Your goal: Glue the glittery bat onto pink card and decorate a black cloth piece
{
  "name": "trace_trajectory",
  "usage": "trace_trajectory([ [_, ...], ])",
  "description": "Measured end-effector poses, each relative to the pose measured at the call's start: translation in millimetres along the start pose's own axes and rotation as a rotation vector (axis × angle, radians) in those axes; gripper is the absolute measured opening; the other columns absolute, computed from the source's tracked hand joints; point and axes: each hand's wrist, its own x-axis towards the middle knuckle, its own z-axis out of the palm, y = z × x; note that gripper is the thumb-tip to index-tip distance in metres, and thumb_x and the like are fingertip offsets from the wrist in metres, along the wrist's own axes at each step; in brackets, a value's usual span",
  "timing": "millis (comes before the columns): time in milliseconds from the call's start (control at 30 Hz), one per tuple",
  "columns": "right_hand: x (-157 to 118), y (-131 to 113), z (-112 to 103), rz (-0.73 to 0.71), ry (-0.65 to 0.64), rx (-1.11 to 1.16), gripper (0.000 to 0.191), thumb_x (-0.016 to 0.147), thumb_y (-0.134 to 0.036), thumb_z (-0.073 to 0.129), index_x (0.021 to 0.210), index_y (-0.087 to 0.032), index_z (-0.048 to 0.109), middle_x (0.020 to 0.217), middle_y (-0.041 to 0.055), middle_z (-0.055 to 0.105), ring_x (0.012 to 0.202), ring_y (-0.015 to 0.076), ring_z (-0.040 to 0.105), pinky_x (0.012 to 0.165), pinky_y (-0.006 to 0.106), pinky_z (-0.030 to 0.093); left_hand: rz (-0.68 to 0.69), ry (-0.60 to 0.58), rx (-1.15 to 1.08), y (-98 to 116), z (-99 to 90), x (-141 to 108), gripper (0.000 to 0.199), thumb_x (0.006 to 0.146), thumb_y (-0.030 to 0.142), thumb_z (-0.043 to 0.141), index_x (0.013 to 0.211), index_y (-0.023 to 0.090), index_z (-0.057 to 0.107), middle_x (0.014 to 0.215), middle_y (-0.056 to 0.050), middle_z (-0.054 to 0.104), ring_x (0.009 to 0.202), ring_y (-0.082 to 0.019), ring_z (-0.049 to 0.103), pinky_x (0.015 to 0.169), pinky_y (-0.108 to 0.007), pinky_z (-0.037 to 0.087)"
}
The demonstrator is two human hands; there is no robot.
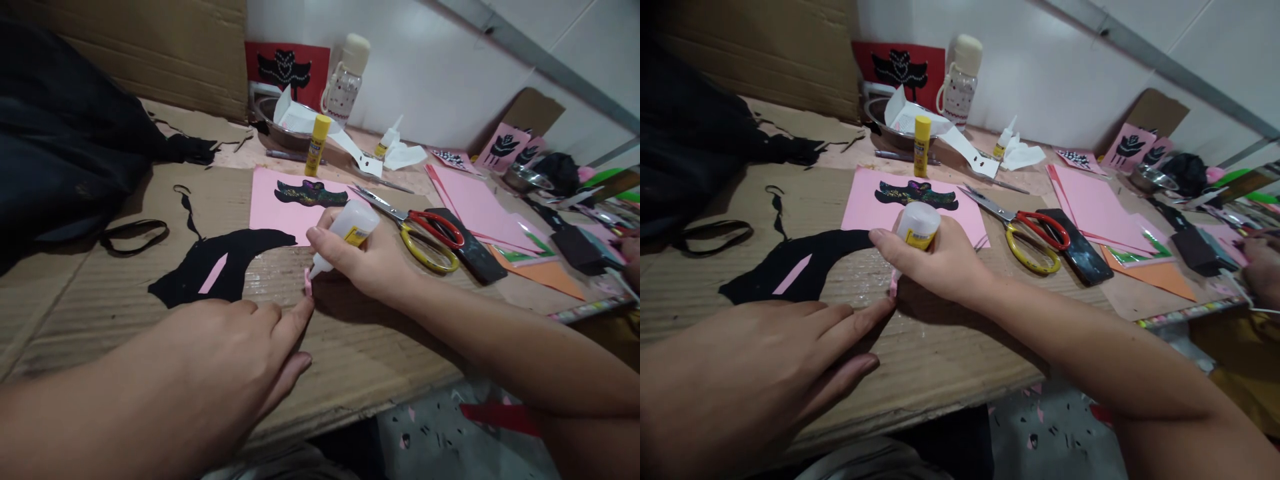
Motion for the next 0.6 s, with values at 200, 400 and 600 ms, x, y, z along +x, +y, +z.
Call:
trace_trajectory([
  [200,-1.5,6.0,1.2,0.049,-0.121,0.083,0.054,0.091,-0.065,0.074,0.067,-0.024,0.051,0.063,-0.0040,0.051,0.060,0.0139,0.051,0.056,0.027,0.042,-0.021,-0.124,-0.030,0.5,-4.0,1.4,0.050,0.108,0.030,0.042,0.151,0.010,0.060,0.096,-0.015,0.081,0.074,-0.031,0.078,0.060,-0.041,0.056],
  [400,0.7,3.9,0.8,0.006,-0.027,-0.005,0.049,0.090,-0.061,0.076,0.068,-0.024,0.053,0.066,-0.0034,0.054,0.062,0.0145,0.052,0.058,0.028,0.043,-0.009,-0.092,-0.011,-0.6,-3.3,0.3,0.050,0.109,0.028,0.038,0.151,0.009,0.059,0.090,-0.012,0.079,0.070,-0.032,0.075,0.058,-0.043,0.054],
  [600,0.5,3.3,-2.5,-0.061,0.144,0.017,0.042,0.094,-0.053,0.073,0.071,-0.024,0.054,0.068,-0.0021,0.055,0.065,0.0150,0.052,0.059,0.028,0.046,0.007,0.010,0.002,-0.3,2.5,-1.0,0.052,0.108,0.027,0.038,0.149,0.004,0.060,0.086,-0.012,0.078,0.065,-0.033,0.074,0.056,-0.047,0.057],
])
